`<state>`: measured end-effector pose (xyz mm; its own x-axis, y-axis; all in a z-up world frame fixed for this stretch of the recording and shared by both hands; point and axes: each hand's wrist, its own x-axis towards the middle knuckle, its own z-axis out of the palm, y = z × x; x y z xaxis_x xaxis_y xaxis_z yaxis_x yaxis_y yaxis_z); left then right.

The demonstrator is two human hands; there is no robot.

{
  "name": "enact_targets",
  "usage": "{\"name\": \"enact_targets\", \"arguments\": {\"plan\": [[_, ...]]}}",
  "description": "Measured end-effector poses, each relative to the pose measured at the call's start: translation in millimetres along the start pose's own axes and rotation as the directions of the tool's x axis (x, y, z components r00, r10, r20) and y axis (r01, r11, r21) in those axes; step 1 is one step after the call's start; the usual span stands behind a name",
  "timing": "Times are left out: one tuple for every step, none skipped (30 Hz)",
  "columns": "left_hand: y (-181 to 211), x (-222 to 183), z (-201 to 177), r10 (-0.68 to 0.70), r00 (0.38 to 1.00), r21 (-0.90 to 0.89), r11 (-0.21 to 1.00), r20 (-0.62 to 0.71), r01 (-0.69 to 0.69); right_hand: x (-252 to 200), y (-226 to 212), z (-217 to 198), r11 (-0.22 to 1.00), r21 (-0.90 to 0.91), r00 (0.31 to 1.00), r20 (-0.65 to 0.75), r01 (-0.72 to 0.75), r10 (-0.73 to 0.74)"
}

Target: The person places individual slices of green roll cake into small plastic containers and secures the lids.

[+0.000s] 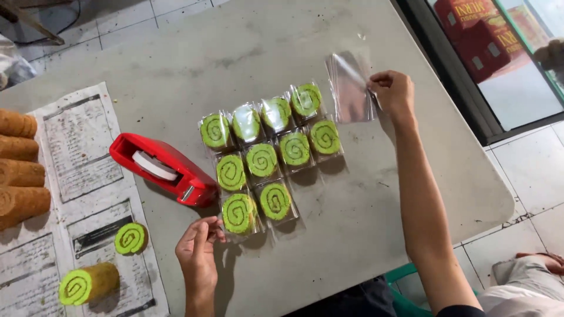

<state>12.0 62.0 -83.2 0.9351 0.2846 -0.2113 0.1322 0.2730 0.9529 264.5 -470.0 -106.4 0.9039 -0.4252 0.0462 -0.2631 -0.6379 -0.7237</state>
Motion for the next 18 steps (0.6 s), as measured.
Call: {"name": "enact_targets", "arguments": {"plan": [[-2, 1, -1, 0.006, 1.000, -0.007, 1.000, 0.005, -0.006, 0, 3, 0, 0.999, 0.035, 1.000, -0.018, 0.016, -0.015], [-4, 1, -2, 0.009, 1.000, -0.012, 1.000, 0.008, -0.009, -2, 7, 1, 0.997, 0.069, 0.999, -0.035, 0.030, -0.028], [-6, 2, -3, 0.009, 1.000, -0.013, 1.000, 0.002, -0.009, -3, 9, 0, 0.997, 0.070, 0.999, -0.030, 0.033, -0.031], [-8, 2, -3, 0.017, 1.000, -0.036, 0.999, 0.014, -0.017, -3, 10, -1, 0.997, 0.062, 0.998, -0.051, 0.052, -0.049], [-10, 3, -4, 0.026, 0.999, -0.060, 0.998, 0.025, -0.024, -4, 11, -2, 0.996, 0.054, 0.995, -0.072, 0.071, -0.067], [-3, 1, -1, 0.028, 0.999, -0.061, 0.998, 0.018, -0.027, -12, -2, -8, 0.996, 0.056, 0.995, -0.067, 0.076, -0.072], [5, -1, 3, 0.013, 1.000, -0.033, 0.999, 0.025, -0.012, -19, -15, -15, 0.999, 0.034, 0.998, -0.055, 0.030, -0.028], [12, -3, 6, -0.005, 0.999, -0.006, 1.000, 0.032, 0.005, -27, -28, -22, 1.000, 0.009, 0.999, -0.043, -0.015, 0.016], [12, -3, 7, -0.005, 1.000, -0.009, 1.000, 0.026, 0.005, -27, -24, -24, 1.000, 0.007, 0.999, -0.039, -0.011, 0.011], [14, -3, 7, -0.012, 0.999, -0.012, 1.000, 0.029, 0.012, -28, -19, -25, 0.996, 0.027, 0.994, -0.071, 0.091, -0.088], [15, -4, 7, -0.019, 0.999, -0.015, 1.000, 0.033, 0.020, -29, -15, -26, 0.980, 0.044, 0.977, -0.105, 0.192, -0.186], [12, -3, 6, -0.018, 1.000, -0.017, 1.000, 0.025, 0.018, -35, -22, -31, 0.979, 0.046, 0.977, -0.099, 0.197, -0.191], [10, -3, 5, -0.007, 0.999, -0.025, 1.000, 0.035, 0.008, -41, -29, -35, 0.969, 0.122, 0.974, -0.100, 0.216, -0.205], [8, -3, 4, 0.006, 0.999, -0.035, 0.999, 0.043, -0.005, -47, -36, -39, 0.951, 0.199, 0.970, -0.101, 0.237, -0.221], [6, -2, 6, 0.011, 0.999, -0.037, 0.999, 0.033, -0.009, -48, -37, -44, 0.949, 0.202, 0.969, -0.095, 0.243, -0.228], [6, -2, 5, 0.028, 0.998, -0.047, 0.999, 0.060, -0.026, -51, -39, -45, 0.926, 0.251, 0.959, -0.099, 0.282, -0.265], [6, -2, 5, 0.047, 0.995, -0.057, 0.998, 0.086, -0.042, -53, -41, -46, 0.899, 0.300, 0.948, -0.106, 0.319, -0.301], [14, -4, 7, 0.051, 0.996, -0.056, 0.997, 0.071, -0.047, -65, -56, -53, 0.895, 0.307, 0.946, -0.095, 0.324, -0.309]]}}
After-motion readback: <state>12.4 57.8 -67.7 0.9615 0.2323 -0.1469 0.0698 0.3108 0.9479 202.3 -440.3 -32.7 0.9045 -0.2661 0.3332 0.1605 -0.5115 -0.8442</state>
